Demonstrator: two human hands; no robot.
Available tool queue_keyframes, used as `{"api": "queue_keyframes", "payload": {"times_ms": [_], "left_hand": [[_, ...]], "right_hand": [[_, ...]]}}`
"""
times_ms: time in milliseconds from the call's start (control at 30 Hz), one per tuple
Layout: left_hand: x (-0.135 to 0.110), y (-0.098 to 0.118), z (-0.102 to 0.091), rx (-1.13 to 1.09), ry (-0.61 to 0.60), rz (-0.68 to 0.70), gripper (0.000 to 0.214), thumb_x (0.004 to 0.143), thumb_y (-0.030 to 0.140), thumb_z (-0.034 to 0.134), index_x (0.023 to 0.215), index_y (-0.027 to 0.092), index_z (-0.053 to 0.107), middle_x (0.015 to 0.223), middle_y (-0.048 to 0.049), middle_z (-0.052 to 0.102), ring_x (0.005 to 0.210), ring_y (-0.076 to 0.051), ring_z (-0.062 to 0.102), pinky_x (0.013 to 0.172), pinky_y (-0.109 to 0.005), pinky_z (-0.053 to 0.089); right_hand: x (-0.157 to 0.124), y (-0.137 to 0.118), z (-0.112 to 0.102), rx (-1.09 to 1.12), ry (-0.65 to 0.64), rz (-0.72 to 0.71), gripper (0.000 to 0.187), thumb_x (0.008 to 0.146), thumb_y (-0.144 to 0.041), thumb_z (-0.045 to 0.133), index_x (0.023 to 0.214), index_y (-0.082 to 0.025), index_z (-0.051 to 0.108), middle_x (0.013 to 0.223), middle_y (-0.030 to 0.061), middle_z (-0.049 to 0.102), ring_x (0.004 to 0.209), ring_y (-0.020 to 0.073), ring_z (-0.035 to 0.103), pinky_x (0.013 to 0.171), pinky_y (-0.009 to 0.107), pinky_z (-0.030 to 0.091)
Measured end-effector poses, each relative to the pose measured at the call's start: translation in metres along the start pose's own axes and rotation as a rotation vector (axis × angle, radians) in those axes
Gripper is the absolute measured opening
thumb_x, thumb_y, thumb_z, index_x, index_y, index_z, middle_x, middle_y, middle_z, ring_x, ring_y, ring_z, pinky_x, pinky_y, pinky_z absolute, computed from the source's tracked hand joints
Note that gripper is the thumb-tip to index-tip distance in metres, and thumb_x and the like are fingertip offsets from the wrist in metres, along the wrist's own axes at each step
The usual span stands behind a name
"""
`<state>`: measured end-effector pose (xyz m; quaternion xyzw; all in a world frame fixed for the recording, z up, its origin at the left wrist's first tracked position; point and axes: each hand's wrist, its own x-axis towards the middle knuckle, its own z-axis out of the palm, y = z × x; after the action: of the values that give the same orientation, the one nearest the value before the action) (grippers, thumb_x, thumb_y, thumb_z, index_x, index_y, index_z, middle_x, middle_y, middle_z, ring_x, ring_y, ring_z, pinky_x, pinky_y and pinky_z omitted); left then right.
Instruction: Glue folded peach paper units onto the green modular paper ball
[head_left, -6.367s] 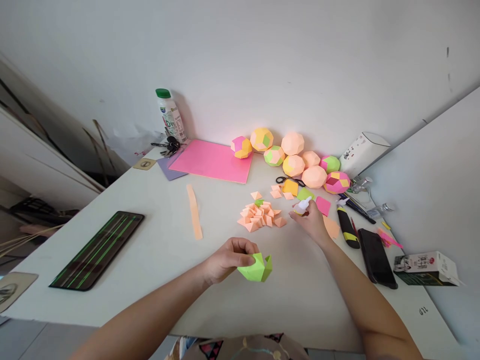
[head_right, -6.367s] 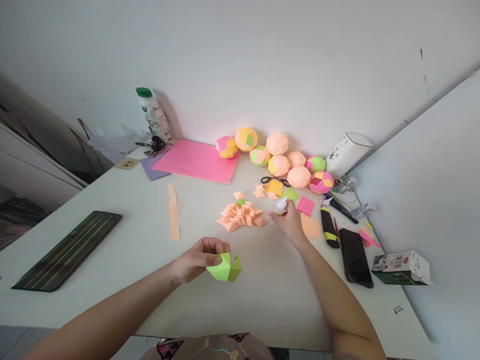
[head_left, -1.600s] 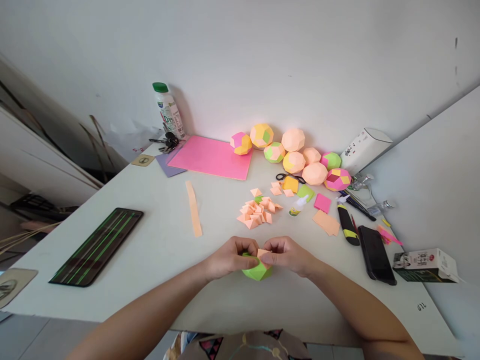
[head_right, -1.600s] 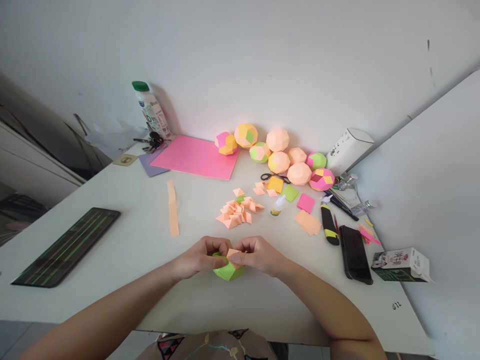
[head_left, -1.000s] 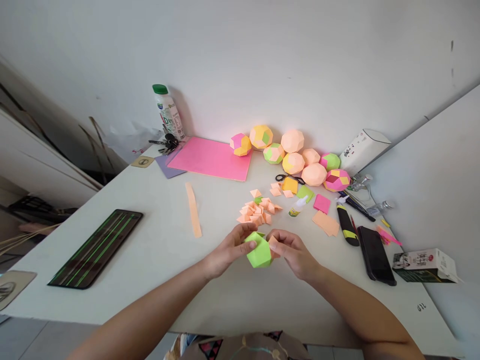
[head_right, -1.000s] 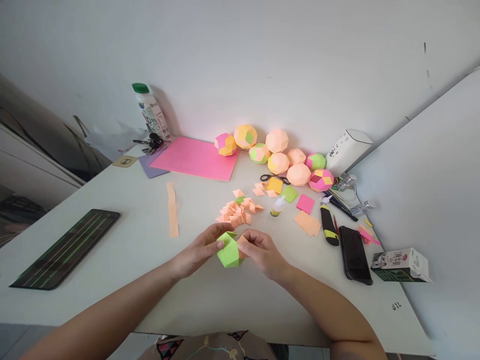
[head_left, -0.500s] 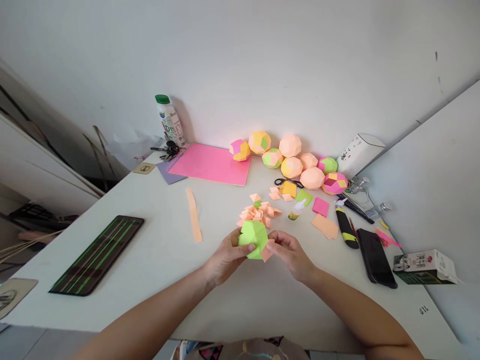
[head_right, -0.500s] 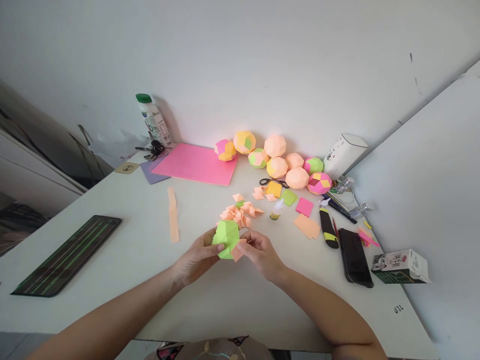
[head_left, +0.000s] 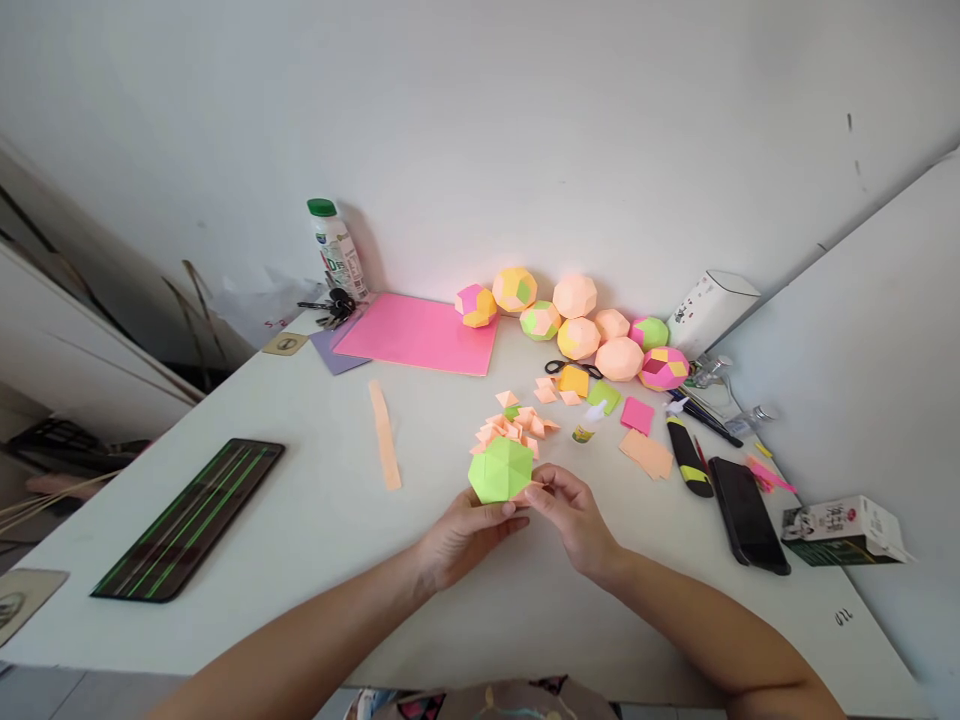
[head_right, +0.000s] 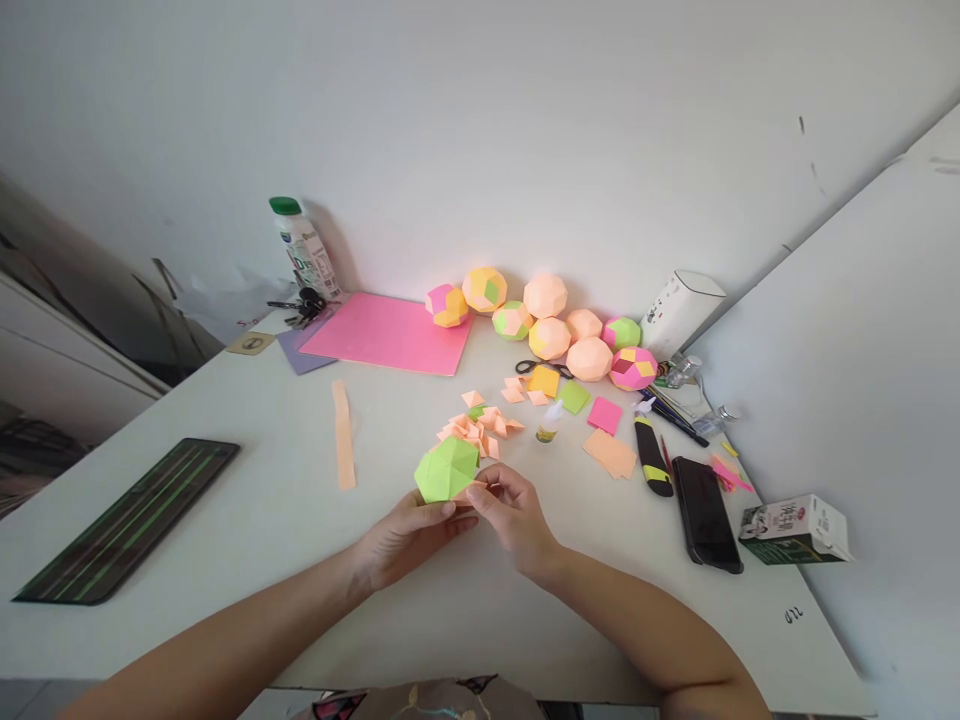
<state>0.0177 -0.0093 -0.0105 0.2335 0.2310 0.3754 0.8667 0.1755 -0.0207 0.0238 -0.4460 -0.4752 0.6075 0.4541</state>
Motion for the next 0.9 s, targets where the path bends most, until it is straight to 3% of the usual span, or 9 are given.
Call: {"api": "queue_keyframes", "payload": {"times_ms": [167, 300, 433, 633, 733, 800, 900], "left_hand": [[0.001, 0.003, 0.000, -0.005, 0.057, 0.101, 0.023, 0.070, 0.018, 0.073, 0.091, 0.017, 0.065, 0.087, -0.0044, 0.064, 0.085, -0.017, 0.056, 0.086, -0.034, 0.041], [0.000, 0.003, 0.001, -0.035, 0.025, 0.051, 0.024, 0.069, 0.024, 0.075, 0.089, 0.016, 0.065, 0.092, -0.0070, 0.063, 0.090, -0.019, 0.055, 0.087, -0.035, 0.041], [-0.001, 0.003, 0.001, 0.002, 0.020, 0.031, 0.016, 0.069, 0.024, 0.074, 0.077, 0.013, 0.066, 0.082, -0.0060, 0.061, 0.083, -0.017, 0.054, 0.081, -0.033, 0.042], [-0.003, 0.008, 0.004, 0.164, 0.094, 0.070, 0.015, 0.074, 0.023, 0.069, 0.066, 0.012, 0.064, 0.073, -0.0051, 0.061, 0.070, -0.014, 0.049, 0.078, -0.033, 0.042], [-0.003, 0.012, 0.002, 0.175, 0.127, 0.091, 0.013, 0.074, 0.022, 0.069, 0.067, 0.012, 0.065, 0.071, -0.0035, 0.059, 0.071, -0.014, 0.050, 0.077, -0.031, 0.043], [-0.002, 0.017, 0.001, 0.146, 0.172, 0.120, 0.009, 0.072, 0.021, 0.070, 0.073, 0.013, 0.067, 0.072, -0.0027, 0.059, 0.072, -0.013, 0.051, 0.073, -0.029, 0.044], [-0.001, 0.026, -0.001, 0.047, 0.198, 0.158, 0.009, 0.073, 0.020, 0.069, 0.069, 0.013, 0.065, 0.065, -0.0005, 0.055, 0.064, -0.011, 0.048, 0.065, -0.027, 0.045]], "right_hand": [[0.001, 0.006, 0.003, 0.034, 0.015, 0.067, 0.020, 0.075, -0.036, 0.067, 0.068, -0.020, 0.057, 0.071, -0.0010, 0.060, 0.075, 0.0154, 0.057, 0.075, 0.030, 0.045], [0.002, 0.007, 0.006, 0.057, -0.004, 0.095, 0.018, 0.073, -0.034, 0.068, 0.067, -0.019, 0.059, 0.068, -0.0005, 0.061, 0.074, 0.0161, 0.057, 0.071, 0.030, 0.046], [0.002, 0.005, 0.009, 0.065, -0.020, 0.101, 0.018, 0.070, -0.031, 0.071, 0.064, -0.018, 0.059, 0.063, -0.0013, 0.058, 0.067, 0.0146, 0.055, 0.065, 0.029, 0.047], [0.006, 0.007, 0.005, -0.051, -0.113, 0.070, 0.017, 0.076, -0.034, 0.066, 0.072, -0.018, 0.063, 0.072, 0.0008, 0.061, 0.074, 0.0156, 0.058, 0.075, 0.032, 0.048], [0.010, 0.005, -0.001, -0.173, -0.164, 0.012, 0.018, 0.081, -0.035, 0.060, 0.074, -0.018, 0.060, 0.071, 0.0005, 0.058, 0.072, 0.0140, 0.056, 0.070, 0.028, 0.046], [0.014, 0.003, -0.010, -0.331, -0.109, -0.071, 0.021, 0.084, -0.035, 0.056, 0.071, -0.018, 0.057, 0.067, -0.0008, 0.053, 0.064, 0.0118, 0.051, 0.060, 0.025, 0.042], [0.023, -0.001, -0.033, -0.631, 0.238, -0.344, 0.021, 0.084, -0.033, 0.053, 0.068, -0.019, 0.052, 0.063, -0.0014, 0.049, 0.060, 0.0120, 0.046, 0.056, 0.025, 0.039]]}}
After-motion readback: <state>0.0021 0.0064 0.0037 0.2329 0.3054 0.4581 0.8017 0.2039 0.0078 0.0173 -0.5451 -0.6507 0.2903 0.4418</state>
